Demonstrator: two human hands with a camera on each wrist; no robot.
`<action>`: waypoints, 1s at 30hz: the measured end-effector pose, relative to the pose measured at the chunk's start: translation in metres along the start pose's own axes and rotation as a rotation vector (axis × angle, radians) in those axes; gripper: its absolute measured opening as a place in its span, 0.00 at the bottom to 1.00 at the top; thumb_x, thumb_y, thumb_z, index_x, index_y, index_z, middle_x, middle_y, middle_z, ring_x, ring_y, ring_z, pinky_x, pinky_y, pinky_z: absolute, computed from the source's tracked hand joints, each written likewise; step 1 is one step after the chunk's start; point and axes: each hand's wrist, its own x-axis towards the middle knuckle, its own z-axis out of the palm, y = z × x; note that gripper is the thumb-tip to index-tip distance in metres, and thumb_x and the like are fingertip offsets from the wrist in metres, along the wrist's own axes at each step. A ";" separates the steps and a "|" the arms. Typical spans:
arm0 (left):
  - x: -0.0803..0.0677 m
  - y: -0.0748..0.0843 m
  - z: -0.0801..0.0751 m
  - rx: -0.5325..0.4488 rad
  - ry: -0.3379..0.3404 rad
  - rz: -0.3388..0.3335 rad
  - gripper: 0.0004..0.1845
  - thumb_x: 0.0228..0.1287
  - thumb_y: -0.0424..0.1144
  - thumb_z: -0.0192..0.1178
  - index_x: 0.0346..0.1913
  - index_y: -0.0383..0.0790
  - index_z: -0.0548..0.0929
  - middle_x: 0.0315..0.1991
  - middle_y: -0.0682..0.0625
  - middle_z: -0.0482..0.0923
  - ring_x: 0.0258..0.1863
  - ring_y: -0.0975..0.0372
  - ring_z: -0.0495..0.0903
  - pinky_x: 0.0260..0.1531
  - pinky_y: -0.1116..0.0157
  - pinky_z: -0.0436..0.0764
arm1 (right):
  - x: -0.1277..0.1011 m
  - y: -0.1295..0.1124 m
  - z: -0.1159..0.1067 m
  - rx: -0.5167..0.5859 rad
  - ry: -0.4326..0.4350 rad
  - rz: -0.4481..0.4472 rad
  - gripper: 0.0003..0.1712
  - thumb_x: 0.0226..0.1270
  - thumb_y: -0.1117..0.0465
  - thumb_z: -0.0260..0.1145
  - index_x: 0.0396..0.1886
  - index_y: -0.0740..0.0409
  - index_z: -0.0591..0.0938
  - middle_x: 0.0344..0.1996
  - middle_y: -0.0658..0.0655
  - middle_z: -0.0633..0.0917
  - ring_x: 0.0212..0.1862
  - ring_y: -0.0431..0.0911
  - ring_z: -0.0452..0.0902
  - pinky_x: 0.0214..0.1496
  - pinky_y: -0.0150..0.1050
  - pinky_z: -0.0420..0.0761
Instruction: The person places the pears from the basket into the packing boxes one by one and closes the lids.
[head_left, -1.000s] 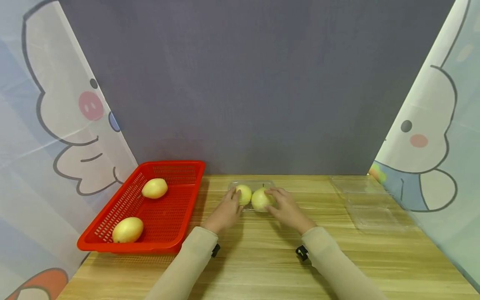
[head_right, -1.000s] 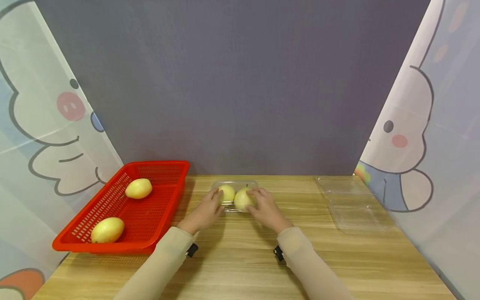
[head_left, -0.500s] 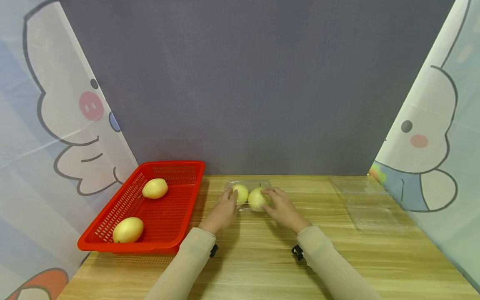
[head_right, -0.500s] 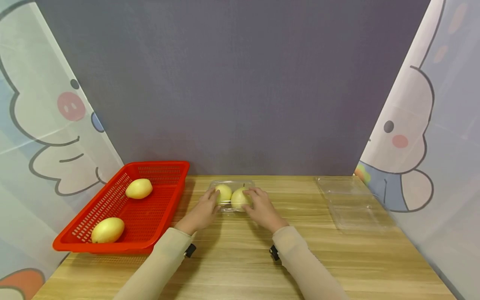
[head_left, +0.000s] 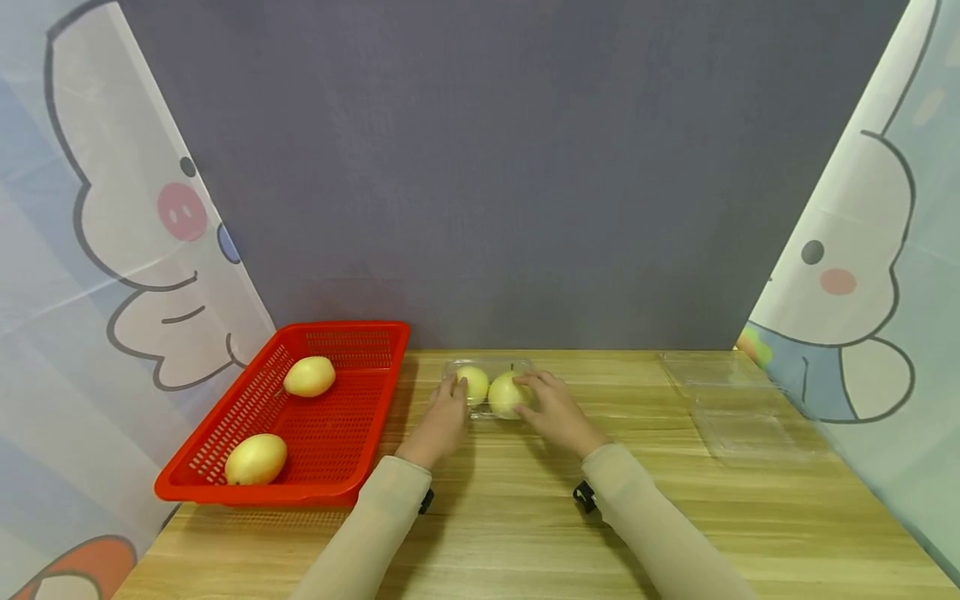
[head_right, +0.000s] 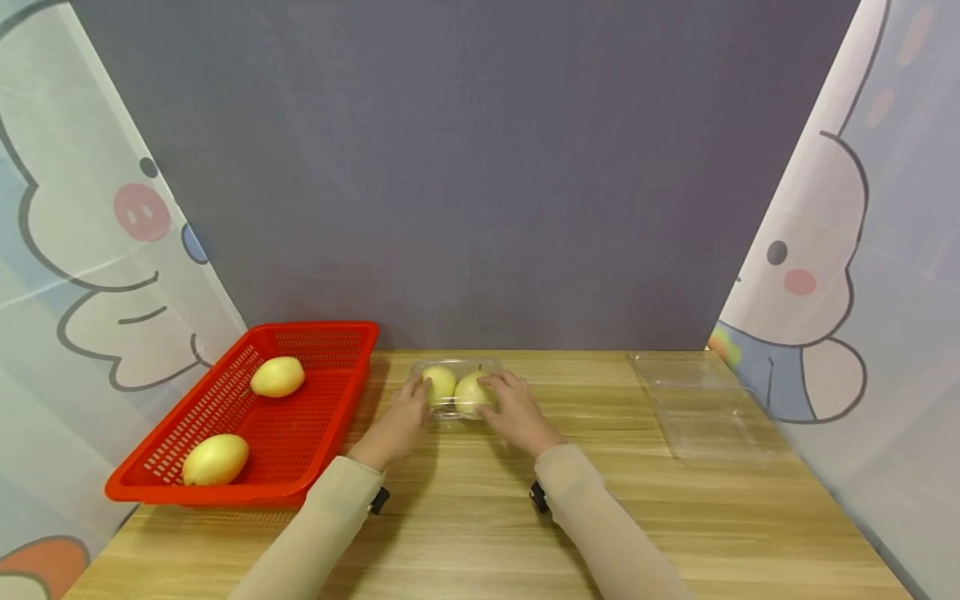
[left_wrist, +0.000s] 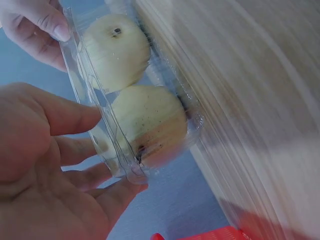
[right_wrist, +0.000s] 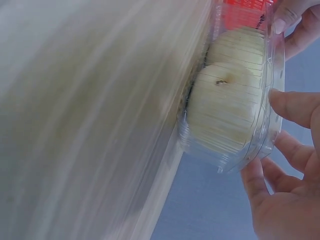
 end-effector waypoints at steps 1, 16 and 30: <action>0.000 0.000 0.000 0.005 0.009 0.001 0.28 0.77 0.32 0.51 0.73 0.24 0.61 0.74 0.30 0.52 0.72 0.38 0.57 0.67 0.46 0.66 | 0.001 -0.001 0.000 -0.003 0.001 -0.005 0.29 0.66 0.60 0.72 0.65 0.64 0.76 0.67 0.69 0.71 0.68 0.64 0.64 0.69 0.60 0.64; 0.001 -0.008 0.003 0.152 0.132 0.031 0.29 0.67 0.22 0.58 0.70 0.20 0.64 0.69 0.26 0.59 0.63 0.35 0.67 0.60 0.46 0.74 | 0.016 -0.006 0.010 -0.004 -0.014 0.004 0.28 0.68 0.59 0.70 0.65 0.63 0.76 0.68 0.69 0.70 0.69 0.63 0.63 0.72 0.61 0.58; 0.009 -0.014 0.004 0.198 0.194 -0.005 0.25 0.69 0.18 0.53 0.67 0.18 0.66 0.66 0.25 0.62 0.60 0.34 0.69 0.54 0.47 0.79 | 0.033 -0.012 0.018 0.017 -0.038 0.038 0.29 0.70 0.60 0.68 0.68 0.63 0.74 0.69 0.67 0.69 0.70 0.62 0.62 0.71 0.60 0.61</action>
